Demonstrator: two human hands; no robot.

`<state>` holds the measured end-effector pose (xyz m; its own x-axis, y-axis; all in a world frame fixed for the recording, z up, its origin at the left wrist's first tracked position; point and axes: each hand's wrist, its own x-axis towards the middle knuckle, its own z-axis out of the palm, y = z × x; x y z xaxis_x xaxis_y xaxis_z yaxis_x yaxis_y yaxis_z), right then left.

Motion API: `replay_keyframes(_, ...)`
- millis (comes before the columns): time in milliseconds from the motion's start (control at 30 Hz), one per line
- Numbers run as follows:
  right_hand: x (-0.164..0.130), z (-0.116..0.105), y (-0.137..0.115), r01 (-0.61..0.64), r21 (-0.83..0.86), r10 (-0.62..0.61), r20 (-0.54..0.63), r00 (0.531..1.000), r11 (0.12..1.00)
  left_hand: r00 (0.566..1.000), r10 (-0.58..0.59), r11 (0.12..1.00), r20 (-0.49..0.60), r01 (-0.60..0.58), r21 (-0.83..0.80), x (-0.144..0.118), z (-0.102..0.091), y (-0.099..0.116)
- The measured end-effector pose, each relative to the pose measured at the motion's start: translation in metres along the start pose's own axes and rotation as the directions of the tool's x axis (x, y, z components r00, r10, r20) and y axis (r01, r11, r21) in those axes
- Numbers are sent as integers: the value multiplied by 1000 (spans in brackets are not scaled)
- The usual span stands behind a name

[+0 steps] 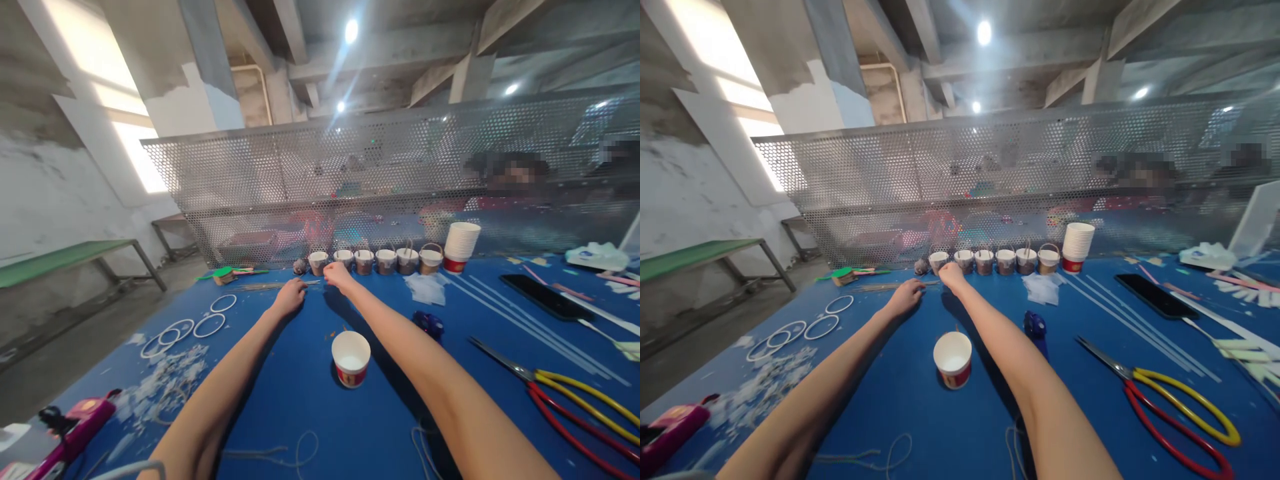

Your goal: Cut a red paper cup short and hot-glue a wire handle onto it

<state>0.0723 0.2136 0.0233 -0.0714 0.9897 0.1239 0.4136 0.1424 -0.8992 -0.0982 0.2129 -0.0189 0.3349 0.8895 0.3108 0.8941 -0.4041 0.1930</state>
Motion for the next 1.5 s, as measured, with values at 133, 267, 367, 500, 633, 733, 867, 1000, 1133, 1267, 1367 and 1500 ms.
replay_keyframes(133,-36,-27,-27,31,-11,-30,61,998,999,994,-6,999,-107,2,-32,-26,-23,22)
replay_keyframes(267,-97,-67,-43,142,-4,-142,37,989,990,982,-36,997,-187,22,-78,-63,-48,49)
replay_keyframes(367,-155,-101,-40,232,-28,-232,-13,973,972,973,-83,991,-214,59,-119,-95,-64,66)
replay_keyframes(500,-226,-137,-17,488,-141,-492,8,870,861,964,-129,982,-235,92,-163,-140,-81,86)
replay_keyframes(633,-270,-155,21,488,-216,-487,59,871,846,963,-113,967,-245,50,-249,-184,-94,106)
replay_keyframes(733,-282,-158,52,433,-229,-444,3,896,872,987,-93,959,-133,53,-278,-218,-94,118)
replay_keyframes(867,-283,-158,73,468,-304,-511,-79,856,830,987,-94,969,-134,59,-238,-257,-80,128)
replay_keyframes(1000,-284,-156,72,564,-339,-603,-12,797,753,960,-187,968,-209,143,-206,-282,-60,136)
replay_keyframes(1133,-284,-152,73,651,-367,-685,49,727,664,857,-323,945,-402,272,-180,-289,-47,138)
replay_keyframes(1267,-282,-151,80,673,-433,-720,75,690,599,866,-390,921,-313,369,-126,-284,-44,134)
replay_keyframes(1367,-280,-150,85,695,-443,-743,92,663,566,885,-387,922,-257,372,-109,-277,-44,134)
replay_keyframes(1500,-277,-149,88,713,-434,-761,89,643,551,893,-371,928,-253,346,-138,-274,-47,143)
